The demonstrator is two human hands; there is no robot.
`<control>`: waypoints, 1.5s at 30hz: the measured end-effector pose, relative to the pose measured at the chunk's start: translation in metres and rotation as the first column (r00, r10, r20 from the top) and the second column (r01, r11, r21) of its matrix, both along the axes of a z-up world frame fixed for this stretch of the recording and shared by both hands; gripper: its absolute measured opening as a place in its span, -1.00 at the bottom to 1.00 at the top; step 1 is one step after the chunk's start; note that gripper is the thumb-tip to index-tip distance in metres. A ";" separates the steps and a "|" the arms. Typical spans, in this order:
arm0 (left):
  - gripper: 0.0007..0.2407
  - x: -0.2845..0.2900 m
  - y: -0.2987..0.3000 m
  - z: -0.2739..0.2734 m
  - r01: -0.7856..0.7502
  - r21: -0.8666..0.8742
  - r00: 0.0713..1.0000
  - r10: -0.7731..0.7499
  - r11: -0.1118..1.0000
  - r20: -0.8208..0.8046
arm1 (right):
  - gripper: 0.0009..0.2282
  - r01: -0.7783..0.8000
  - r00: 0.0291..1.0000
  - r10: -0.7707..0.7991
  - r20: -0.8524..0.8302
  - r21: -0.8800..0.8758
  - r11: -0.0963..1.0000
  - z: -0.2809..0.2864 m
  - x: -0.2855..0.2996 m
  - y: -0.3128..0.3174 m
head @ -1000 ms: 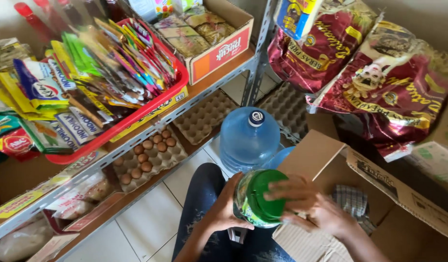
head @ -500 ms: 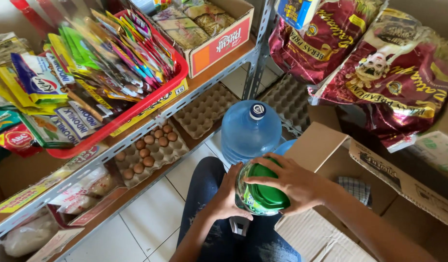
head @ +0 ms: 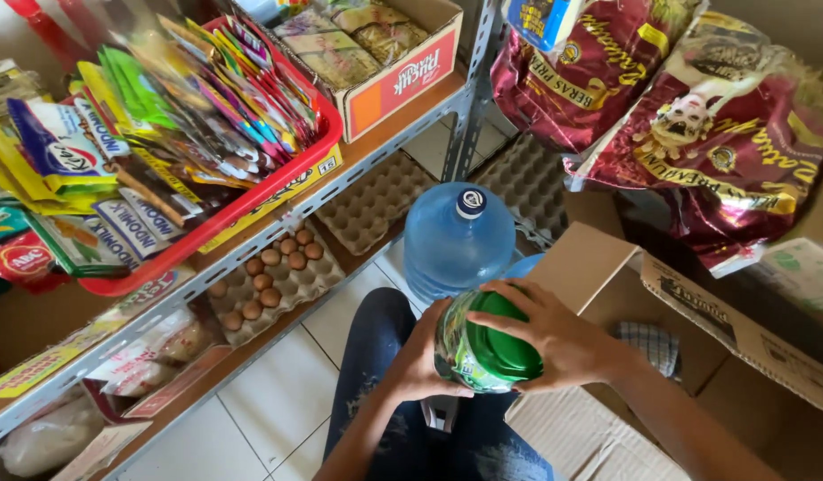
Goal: Organizing, cleaning, and moving merchandise within a grocery store.
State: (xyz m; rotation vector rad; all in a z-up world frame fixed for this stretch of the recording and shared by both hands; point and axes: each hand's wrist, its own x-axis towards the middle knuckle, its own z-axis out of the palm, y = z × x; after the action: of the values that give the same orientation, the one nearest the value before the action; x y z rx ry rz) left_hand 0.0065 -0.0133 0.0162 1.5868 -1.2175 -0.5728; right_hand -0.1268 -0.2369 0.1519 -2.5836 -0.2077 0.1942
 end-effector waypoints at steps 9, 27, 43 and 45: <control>0.20 0.000 -0.001 -0.013 -0.022 0.014 0.999 0.021 1.000 0.041 | -0.07 -0.103 0.983 0.115 0.140 -0.094 0.990 -0.012 0.000 0.003; 0.21 -0.004 -0.003 -0.022 -0.062 0.031 0.998 0.062 0.998 0.026 | 0.27 -0.052 0.915 -0.055 -0.400 -0.251 0.967 0.041 0.014 0.010; 0.25 -0.007 0.000 -0.023 -0.056 0.045 0.998 0.055 0.997 0.008 | 0.30 0.082 0.929 -0.165 -0.332 -0.250 0.965 0.032 0.011 0.012; 0.25 -0.008 0.001 -0.025 -0.050 0.046 0.999 0.050 0.998 0.004 | 0.28 0.092 0.935 -0.158 -0.316 -0.214 0.972 0.024 0.007 0.015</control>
State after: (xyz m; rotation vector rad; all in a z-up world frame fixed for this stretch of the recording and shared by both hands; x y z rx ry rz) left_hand -0.0012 -0.0126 -0.0084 1.6528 -1.1704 -0.5703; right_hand -0.1194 -0.2221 0.1760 -2.6949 0.1067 0.6247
